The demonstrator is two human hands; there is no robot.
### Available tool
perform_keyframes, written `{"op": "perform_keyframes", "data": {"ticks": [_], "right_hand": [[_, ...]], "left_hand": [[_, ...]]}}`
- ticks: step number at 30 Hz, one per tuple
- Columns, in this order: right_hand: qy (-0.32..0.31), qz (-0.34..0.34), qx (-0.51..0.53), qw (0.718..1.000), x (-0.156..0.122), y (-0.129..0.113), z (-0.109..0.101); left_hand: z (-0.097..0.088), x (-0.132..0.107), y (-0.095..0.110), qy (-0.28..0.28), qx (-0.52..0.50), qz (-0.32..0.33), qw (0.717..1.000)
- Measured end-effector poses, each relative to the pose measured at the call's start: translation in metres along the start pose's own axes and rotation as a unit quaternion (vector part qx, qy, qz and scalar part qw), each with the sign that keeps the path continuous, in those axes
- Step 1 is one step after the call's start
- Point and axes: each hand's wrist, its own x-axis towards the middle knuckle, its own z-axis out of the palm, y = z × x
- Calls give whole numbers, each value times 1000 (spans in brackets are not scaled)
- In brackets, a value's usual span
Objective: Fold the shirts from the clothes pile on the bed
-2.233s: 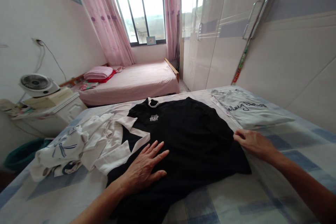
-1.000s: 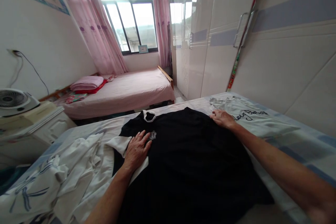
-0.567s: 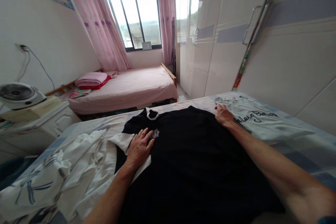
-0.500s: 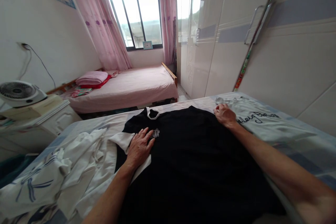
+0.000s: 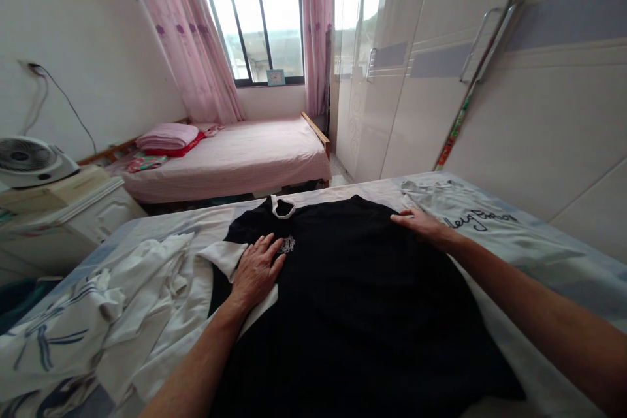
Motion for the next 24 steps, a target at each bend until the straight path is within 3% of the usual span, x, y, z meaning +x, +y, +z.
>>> {"op": "perform_keyframes", "data": {"ticks": [4, 7, 10, 16, 20, 22, 24], "right_hand": [[-3, -28, -61, 998, -9, 12, -4], [52, 63, -75, 994, -17, 17, -14], [16, 93, -17, 995, -38, 18, -20], [-13, 24, -85, 996, -95, 11, -17], [-27, -39, -106, 993, -118, 4, -7], [5, -79, -84, 993, -124, 3, -4], [59, -77, -38, 995, -126, 6, -4]], "left_hand": [[1, 0, 0, 5, 0, -1, 1000], [0, 0, 0, 2, -1, -1, 1000], [-1, 1, 0, -6, 4, 3, 1000], [1, 0, -1, -3, 16, 10, 1000], [-2, 1, -1, 0, 14, 15, 1000], [-4, 1, 0, 9, 0, 13, 1000], [-6, 1, 0, 27, -22, 3, 999]]}}
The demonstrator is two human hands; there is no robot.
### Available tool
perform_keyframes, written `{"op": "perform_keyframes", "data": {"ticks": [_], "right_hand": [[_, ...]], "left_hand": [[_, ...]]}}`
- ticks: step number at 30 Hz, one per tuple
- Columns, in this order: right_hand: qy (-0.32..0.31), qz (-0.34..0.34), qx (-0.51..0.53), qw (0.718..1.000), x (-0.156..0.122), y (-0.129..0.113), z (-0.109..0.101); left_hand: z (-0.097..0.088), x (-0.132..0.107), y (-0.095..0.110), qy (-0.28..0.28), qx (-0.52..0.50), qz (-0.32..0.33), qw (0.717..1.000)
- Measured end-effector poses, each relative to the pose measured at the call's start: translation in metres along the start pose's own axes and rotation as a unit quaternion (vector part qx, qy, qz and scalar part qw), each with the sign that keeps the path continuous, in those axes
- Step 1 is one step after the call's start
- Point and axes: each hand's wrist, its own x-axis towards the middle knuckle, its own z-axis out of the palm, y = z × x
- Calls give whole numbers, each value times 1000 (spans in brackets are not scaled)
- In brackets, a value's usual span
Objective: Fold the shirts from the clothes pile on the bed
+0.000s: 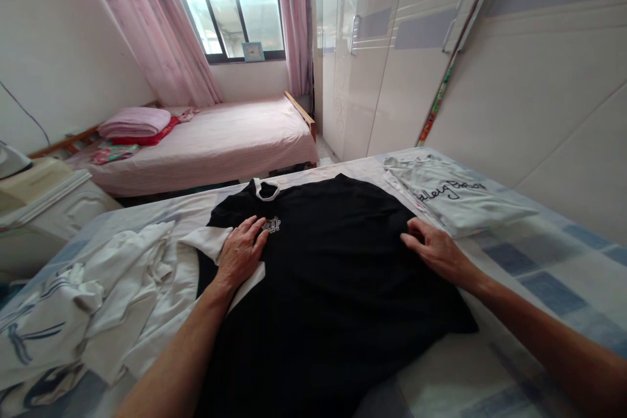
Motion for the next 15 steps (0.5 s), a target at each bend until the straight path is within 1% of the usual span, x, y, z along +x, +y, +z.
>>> {"op": "perform_keyframes", "data": {"ticks": [2, 3, 4, 6, 8, 10, 13, 14, 15], "right_hand": [[49, 50, 33, 997, 1, 9, -2], [63, 77, 36, 994, 2, 15, -3], [72, 100, 27, 992, 3, 21, -4], [70, 124, -16, 990, 6, 34, -5], [59, 121, -75, 988, 7, 42, -4], [36, 105, -158, 981, 7, 44, -4], [-6, 66, -293, 954, 12, 35, -8], [-6, 50, -312, 949, 16, 30, -10], [0, 33, -313, 949, 22, 23, -12]], "left_hand": [[-1, 0, 0, 13, -8, -5, 1000], [-1, 0, 0, 13, -5, -2, 1000], [-1, -1, 0, 10, 3, 4, 1000], [-1, -1, 1, -2, 19, 15, 1000], [0, -2, 1, -9, 32, 17, 999], [0, -3, 1, -10, 39, 15, 999], [1, -3, 1, -9, 38, 14, 999], [1, -2, 1, -8, 37, 14, 999], [1, -2, 1, -7, 36, 13, 999]]}}
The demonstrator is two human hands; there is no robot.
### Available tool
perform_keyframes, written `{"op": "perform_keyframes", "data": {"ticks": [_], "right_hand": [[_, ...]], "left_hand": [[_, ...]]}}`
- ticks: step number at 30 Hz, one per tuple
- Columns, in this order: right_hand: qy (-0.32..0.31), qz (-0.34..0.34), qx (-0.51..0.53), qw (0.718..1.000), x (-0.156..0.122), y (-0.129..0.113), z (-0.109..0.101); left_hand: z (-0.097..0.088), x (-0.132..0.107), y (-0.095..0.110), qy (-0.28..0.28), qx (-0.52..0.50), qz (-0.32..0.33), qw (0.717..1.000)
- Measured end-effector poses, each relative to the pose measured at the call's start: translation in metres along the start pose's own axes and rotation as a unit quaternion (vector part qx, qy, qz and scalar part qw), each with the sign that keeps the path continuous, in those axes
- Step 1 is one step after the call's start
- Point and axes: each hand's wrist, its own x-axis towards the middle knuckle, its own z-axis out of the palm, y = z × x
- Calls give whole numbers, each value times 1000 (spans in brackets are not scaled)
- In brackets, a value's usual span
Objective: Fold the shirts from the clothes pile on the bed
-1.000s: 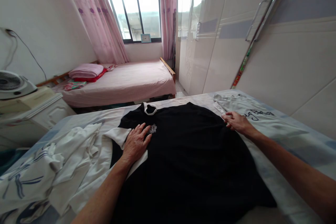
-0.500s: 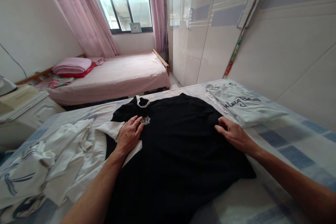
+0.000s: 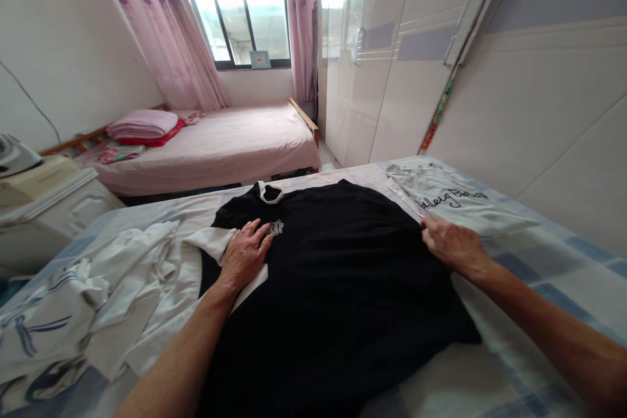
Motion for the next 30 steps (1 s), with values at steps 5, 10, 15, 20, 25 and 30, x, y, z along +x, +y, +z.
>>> {"op": "perform_keyframes", "data": {"ticks": [5, 10, 15, 20, 25, 30], "right_hand": [[32, -54, 108, 992, 59, -34, -16], [-13, -56, 80, 995, 125, -72, -1], [-21, -82, 43, 995, 150, -90, 16], [-2, -103, 23, 994, 155, -93, 23], [23, -65, 18, 997, 172, -96, 25], [-4, -90, 59, 994, 193, -115, 24]], "left_hand": [[2, 0, 1, 2, 10, -4, 1000], [2, 1, 1, 14, 8, -8, 1000], [2, 2, 2, 8, 6, -19, 1000], [1, 3, 2, 7, -5, -29, 1000], [1, 3, 2, 8, -9, -32, 999], [0, 3, 2, 12, -19, -27, 999]]}}
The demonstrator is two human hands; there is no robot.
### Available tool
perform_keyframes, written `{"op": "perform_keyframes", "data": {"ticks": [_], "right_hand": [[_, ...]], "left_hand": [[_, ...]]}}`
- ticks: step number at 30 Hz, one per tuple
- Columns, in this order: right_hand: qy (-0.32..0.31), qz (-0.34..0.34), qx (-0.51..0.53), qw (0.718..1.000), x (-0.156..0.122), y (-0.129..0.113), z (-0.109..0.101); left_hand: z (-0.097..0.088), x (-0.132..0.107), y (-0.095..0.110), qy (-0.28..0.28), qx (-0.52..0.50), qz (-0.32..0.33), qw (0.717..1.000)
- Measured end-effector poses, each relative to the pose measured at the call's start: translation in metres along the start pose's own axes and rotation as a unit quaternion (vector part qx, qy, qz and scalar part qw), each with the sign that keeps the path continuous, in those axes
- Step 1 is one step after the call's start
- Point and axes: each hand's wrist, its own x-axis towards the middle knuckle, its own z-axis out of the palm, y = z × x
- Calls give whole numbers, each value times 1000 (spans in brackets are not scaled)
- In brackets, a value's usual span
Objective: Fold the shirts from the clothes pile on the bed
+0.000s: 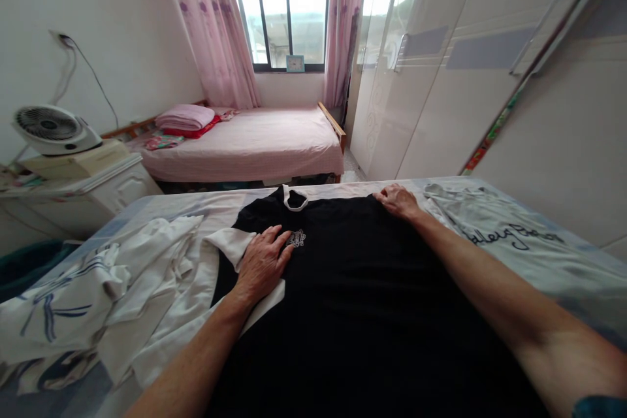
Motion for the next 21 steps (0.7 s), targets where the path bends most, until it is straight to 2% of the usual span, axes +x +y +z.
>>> {"op": "perform_keyframes", "data": {"ticks": [3, 8, 12, 15, 17, 18, 20, 21], "right_hand": [[-15, -12, 14, 1000, 12, -10, 1], [46, 9, 17, 999, 27, -19, 6], [36, 22, 25, 999, 28, -23, 6], [52, 36, 54, 997, 5, -38, -4], [75, -24, 104, 992, -25, -53, -9], [74, -89, 123, 986, -43, -60, -10], [28, -214, 114, 970, -79, -67, -5], [-4, -236, 99, 967, -94, -64, 0]], "left_hand": [[-2, 1, 1, 3, -7, -13, 1000], [-5, 3, 4, 45, -4, -38, 998], [-5, 3, 4, 4, 21, -36, 999], [-3, 2, 3, -15, 36, -34, 999], [-1, 2, 3, -21, 39, -35, 998], [-1, 2, 3, -23, 40, -38, 998], [0, 2, 3, -24, 39, -50, 998], [0, 2, 3, -23, 38, -58, 997]]}}
